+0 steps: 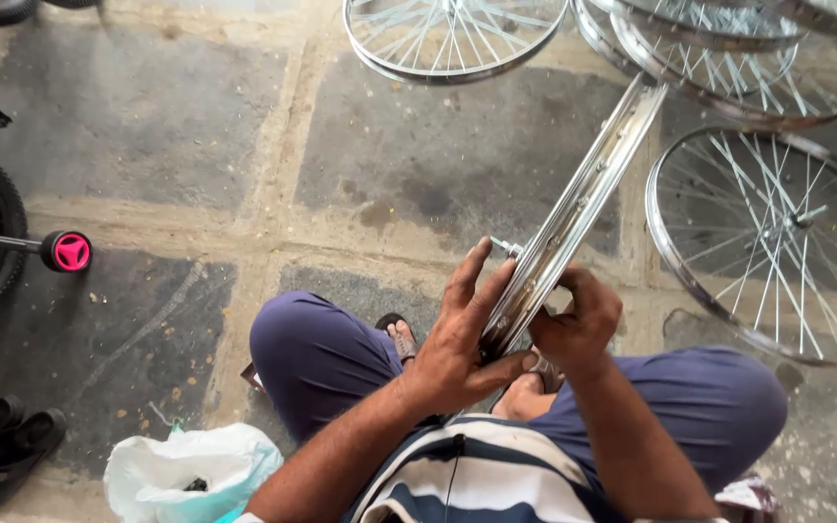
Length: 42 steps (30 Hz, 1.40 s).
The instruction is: The person scrubs a bicycle rim with a small abrasive pad, moving along the rim's surface to remove dirt or oxidation. The person holds the rim with one hand and scrubs with the other, rotating the rim to access different sections.
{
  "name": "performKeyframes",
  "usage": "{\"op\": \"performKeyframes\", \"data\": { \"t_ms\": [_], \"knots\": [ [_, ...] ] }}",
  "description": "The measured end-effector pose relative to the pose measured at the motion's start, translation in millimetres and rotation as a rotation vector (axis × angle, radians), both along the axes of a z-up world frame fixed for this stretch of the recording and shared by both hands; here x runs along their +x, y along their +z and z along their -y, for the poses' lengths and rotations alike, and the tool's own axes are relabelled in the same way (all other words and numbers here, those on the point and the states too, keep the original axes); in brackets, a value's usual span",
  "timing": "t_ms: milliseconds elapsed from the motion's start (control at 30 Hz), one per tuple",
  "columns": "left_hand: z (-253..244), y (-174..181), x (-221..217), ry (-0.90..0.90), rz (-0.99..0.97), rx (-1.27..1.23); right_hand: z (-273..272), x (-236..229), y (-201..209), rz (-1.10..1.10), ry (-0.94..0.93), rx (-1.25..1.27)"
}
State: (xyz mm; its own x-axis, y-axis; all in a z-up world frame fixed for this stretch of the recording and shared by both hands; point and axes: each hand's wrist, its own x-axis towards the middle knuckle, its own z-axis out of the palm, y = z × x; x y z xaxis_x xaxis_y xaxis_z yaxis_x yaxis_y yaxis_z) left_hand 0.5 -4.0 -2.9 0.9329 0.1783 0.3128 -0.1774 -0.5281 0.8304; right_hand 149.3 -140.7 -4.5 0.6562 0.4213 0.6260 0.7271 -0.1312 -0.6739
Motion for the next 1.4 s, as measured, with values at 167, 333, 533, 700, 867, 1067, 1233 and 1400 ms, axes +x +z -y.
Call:
{"op": "performKeyframes", "data": {
  "t_ms": [167, 333, 533, 700, 867, 1067, 1233, 1400],
  "knots": [
    [5, -1, -3, 0.027, -0.012, 0.07, 1, 13, -17, -0.277, 0.468, -0.233],
    [8, -3, -3, 0.026, 0.013, 0.055, -3, 0, -44, -0.08, 0.205, 0.03],
    [0, -1, -6, 0.034, 0.03, 0.011, 13, 35, -47, -1.139, 1.001, 0.105],
    [4, -5, -7, 0.038, -0.002, 0.044, 8, 17, -49, -0.525, 0.361, 0.161],
    [7, -3, -2, 0.005, 0.013, 0.002, 4, -25, -48, 0.201, 0.029, 0.082],
    [5, -6, -5, -0.001, 0.022, 0.004, 33, 31, -51, -0.733, 0.804, 0.422],
    [10, -6, -4, -0.03, 0.028, 0.014, 31, 48, -45, -0.984, 1.137, 0.197],
    [3, -9, -3, -0.017, 0.045, 0.001, 8, 5, -17, -0.018, 0.116, -0.046]
  ]
}}
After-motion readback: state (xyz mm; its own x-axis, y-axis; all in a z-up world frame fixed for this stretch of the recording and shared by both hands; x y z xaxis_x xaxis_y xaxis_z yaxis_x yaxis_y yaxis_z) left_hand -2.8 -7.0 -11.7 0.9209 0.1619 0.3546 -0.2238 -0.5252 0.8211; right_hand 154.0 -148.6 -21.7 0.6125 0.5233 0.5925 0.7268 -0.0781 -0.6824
